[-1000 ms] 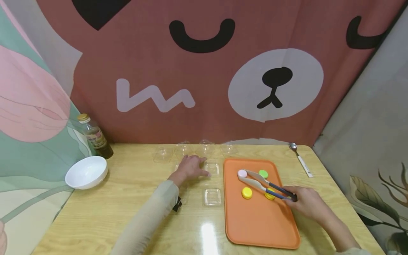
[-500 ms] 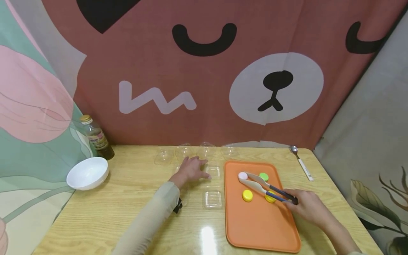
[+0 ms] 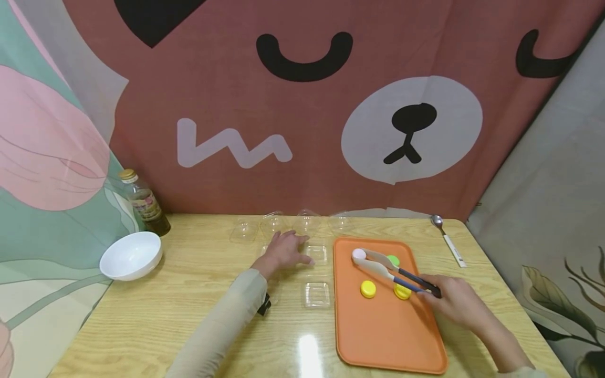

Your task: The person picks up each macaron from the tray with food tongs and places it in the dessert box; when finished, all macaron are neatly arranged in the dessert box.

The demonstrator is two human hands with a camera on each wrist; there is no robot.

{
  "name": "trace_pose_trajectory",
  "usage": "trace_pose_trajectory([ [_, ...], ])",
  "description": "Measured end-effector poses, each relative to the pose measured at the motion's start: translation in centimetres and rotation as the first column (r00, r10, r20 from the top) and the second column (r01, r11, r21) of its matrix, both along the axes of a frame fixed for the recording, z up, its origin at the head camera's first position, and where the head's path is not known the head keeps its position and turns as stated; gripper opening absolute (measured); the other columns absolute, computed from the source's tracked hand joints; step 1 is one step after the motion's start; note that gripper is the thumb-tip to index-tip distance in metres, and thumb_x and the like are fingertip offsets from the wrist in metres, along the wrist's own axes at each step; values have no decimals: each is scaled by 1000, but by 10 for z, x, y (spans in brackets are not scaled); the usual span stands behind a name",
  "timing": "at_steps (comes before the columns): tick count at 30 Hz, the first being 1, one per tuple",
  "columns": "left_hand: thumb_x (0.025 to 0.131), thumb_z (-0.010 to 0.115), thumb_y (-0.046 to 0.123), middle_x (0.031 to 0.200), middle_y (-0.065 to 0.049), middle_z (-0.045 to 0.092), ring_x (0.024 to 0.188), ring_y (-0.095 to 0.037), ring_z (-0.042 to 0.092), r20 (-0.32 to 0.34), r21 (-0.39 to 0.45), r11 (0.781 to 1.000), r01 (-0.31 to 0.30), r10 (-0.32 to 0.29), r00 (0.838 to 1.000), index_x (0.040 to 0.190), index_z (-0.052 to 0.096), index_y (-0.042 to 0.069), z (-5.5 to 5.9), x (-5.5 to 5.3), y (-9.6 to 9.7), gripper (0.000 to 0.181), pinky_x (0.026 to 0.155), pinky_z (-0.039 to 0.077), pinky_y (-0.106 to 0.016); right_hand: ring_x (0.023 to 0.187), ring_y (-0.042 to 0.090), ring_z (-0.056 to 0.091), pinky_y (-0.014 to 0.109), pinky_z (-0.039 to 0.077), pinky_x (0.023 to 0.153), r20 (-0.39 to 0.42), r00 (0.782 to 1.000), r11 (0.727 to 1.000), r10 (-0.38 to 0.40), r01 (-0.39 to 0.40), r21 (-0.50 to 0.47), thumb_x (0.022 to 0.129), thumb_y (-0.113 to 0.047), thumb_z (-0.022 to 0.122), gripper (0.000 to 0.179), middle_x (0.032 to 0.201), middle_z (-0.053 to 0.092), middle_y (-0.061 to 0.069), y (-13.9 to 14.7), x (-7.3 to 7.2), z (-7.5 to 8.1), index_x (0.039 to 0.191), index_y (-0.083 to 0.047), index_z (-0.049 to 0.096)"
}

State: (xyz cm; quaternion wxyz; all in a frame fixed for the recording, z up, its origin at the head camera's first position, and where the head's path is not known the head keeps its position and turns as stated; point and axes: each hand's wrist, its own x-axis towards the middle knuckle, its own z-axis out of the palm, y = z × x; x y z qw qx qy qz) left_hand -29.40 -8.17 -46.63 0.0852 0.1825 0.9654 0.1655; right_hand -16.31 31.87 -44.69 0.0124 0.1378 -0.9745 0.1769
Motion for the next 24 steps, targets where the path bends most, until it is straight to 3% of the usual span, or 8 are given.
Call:
trace_pose_trajectory([
  [24, 82, 79, 55, 150, 2, 56, 152, -27, 36, 3, -8, 1000, -14, 14, 1000, 149, 52, 23, 4, 2, 2, 79, 128, 14, -58, 52, 1, 35, 20, 30, 47, -124, 991, 998, 58, -61, -22, 91, -21, 77, 27, 62, 47, -11, -29, -23, 24, 115, -9, 75],
])
